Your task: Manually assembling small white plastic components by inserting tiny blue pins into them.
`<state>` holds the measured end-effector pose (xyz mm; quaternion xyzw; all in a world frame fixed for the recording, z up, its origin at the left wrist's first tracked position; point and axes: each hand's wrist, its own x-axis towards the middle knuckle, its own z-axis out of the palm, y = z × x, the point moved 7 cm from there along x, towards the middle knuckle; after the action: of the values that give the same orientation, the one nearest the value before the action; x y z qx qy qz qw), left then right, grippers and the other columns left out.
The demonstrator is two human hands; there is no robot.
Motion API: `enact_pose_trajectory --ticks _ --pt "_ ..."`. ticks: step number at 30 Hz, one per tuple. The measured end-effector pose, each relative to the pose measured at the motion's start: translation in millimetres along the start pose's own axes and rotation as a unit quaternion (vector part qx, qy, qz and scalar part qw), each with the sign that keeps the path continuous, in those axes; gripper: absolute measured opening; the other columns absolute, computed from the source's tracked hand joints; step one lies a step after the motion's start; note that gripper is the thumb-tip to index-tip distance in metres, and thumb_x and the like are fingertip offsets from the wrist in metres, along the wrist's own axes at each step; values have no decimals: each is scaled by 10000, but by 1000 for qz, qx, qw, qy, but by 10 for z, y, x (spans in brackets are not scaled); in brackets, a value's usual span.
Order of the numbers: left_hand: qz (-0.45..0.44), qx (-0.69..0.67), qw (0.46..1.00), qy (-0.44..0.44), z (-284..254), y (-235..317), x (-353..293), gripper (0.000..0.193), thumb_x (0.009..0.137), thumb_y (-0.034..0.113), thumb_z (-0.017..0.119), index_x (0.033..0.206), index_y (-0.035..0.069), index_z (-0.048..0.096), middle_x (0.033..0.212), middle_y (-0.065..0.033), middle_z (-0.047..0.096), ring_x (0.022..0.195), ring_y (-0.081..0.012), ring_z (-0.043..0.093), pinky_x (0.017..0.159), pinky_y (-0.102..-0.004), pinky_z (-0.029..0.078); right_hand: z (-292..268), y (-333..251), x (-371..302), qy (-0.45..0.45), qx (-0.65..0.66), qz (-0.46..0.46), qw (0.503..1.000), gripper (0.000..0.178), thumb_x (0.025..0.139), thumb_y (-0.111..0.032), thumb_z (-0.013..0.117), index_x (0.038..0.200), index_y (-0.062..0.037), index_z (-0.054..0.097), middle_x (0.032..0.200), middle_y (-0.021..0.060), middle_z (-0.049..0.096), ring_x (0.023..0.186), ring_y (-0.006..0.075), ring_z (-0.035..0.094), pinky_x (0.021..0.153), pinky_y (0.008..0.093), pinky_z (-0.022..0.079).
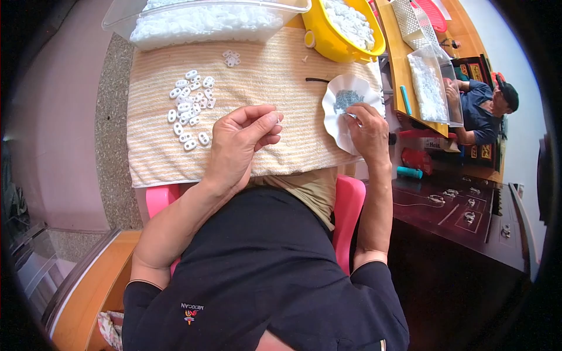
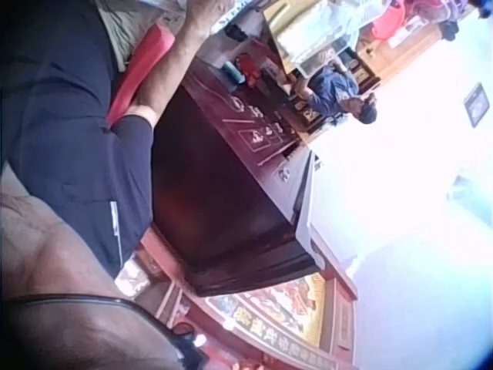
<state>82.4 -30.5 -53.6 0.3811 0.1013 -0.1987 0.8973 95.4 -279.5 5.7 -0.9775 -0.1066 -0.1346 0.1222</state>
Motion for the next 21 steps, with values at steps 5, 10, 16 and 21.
enact_pose_trajectory --ticks 5,10,16,21 --pt "-3 0 1000 3 -17 -10 5 164 885 80 648 1028 0 639 934 -96 683 797 -117 647 716 -239 555 26 -34 7 -12 -1 -31 999 64 792 -61 619 853 -56 636 873 97 654 828 313 624 718 404 493" --pt "-4 2 1000 3 -15 -19 10 173 886 66 644 1042 -5 628 960 -122 680 793 -128 652 703 -241 566 73 16 -10 -21 -1 -26 999 49 801 -47 600 841 -50 629 851 122 639 816 329 617 715 418 487" --pt "-2 2 1000 -1 -15 -19 8 172 886 62 642 1044 -5 628 960 -122 681 792 -131 652 701 -243 566 69 -17 -14 -44 0 -12 999 71 801 -41 609 864 -32 640 850 148 643 815 345 623 720 414 495" --pt "-3 3 1000 -5 -11 -24 12 168 888 60 639 1045 0 629 950 -117 682 793 -130 651 699 -243 566 38 -75 -6 -52 5 -26 998 96 802 -36 603 882 -24 654 837 163 638 831 356 616 741 427 493"
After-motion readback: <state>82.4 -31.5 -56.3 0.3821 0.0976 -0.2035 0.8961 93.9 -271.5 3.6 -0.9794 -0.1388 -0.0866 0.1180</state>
